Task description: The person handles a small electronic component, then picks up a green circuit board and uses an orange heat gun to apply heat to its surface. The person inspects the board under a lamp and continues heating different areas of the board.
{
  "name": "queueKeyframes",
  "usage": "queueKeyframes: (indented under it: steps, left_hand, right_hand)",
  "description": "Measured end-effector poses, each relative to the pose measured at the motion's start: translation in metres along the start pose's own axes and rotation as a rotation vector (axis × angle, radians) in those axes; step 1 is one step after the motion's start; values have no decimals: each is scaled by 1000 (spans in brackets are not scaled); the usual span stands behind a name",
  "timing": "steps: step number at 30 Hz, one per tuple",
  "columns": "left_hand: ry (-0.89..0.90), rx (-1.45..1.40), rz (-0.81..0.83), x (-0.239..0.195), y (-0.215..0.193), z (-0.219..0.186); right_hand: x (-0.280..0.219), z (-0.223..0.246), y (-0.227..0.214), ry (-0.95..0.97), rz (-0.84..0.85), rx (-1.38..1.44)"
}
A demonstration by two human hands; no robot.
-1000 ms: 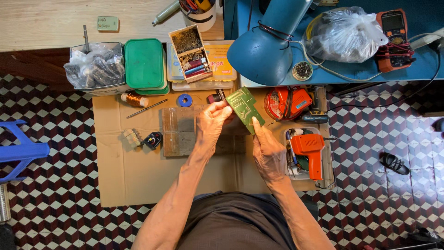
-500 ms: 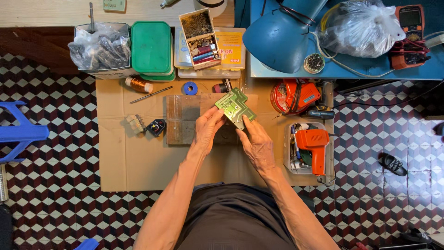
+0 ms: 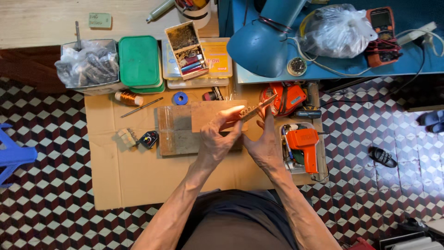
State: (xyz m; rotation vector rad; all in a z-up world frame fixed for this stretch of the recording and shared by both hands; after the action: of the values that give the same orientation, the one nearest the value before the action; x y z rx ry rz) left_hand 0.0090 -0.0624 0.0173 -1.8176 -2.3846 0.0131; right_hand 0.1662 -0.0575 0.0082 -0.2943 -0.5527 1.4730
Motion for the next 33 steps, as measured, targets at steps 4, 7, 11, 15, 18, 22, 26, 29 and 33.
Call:
queueKeyframes:
  steps: [4, 7, 11, 15, 18, 22, 26, 29, 33]
  left_hand:
    - [134, -22, 62, 1, 7, -31]
    - [241, 38, 88, 1, 8, -35]
    - [178, 23, 108, -4, 9, -30]
    - [151, -24, 86, -10, 12, -24]
    - [129, 9, 58, -13, 13, -21]
    - [185, 41, 43, -14, 12, -19]
    - [172, -5, 37, -15, 11, -16]
    - [193, 6, 40, -16, 10, -14]
    - [209, 26, 66, -14, 6, -13]
  right_hand:
    - [4, 3, -3, 62, -76, 129]
    - [4, -2, -6, -34, -112, 36]
    - [2, -13, -8, -52, -136, 17]
    - [2, -18, -9, -88, -151, -26]
    - [3, -17, -9, -121, -164, -46]
    - [2, -15, -8, -122, -168, -12]
    - [1, -15, -6, -109, -156, -20]
    - [1, -14, -6, -82, -133, -11]
    - [0, -11, -5, -79, -129, 11]
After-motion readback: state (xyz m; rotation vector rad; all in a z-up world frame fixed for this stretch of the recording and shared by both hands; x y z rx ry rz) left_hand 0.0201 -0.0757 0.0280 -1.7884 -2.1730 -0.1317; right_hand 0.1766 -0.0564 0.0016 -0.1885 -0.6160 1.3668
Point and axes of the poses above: each hand's wrist, its own x-axis towards the middle knuckle, its own y-axis out of the palm, z = x × y, the point moved 1 cm from there along x, towards the middle knuckle, and after that the axes turned 8 degrees about -z, right-handed, at the moved point
